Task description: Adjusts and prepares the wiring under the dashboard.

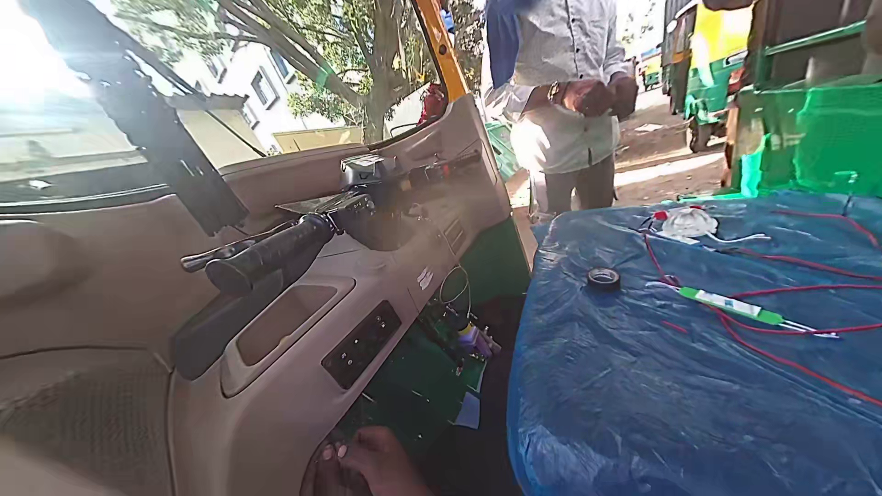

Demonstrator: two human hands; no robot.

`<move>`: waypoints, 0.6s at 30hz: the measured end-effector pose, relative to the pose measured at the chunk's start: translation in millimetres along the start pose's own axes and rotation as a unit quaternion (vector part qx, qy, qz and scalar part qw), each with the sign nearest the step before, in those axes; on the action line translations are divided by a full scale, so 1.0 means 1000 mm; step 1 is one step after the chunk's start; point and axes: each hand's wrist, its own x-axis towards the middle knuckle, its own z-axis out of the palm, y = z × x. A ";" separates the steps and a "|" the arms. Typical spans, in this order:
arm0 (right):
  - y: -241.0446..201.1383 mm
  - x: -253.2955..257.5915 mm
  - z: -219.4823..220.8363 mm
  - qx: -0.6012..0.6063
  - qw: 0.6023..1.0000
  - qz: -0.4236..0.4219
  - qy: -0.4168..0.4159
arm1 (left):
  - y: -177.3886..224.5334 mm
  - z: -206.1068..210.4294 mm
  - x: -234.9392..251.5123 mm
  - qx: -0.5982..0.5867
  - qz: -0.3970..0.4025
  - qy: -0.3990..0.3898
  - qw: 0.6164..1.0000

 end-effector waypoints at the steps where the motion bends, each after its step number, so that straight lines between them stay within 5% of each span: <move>1: -0.002 0.000 0.003 -0.018 1.000 0.010 -0.009 | -0.004 -0.004 0.005 0.011 0.016 0.013 1.000; 11: -0.010 0.010 0.011 -0.144 0.989 0.007 0.025 | -0.033 -0.017 0.027 0.079 0.029 0.014 0.996; 18: 0.003 0.008 0.013 -0.102 0.992 -0.049 0.065 | -0.045 -0.021 0.037 0.086 0.032 0.025 0.996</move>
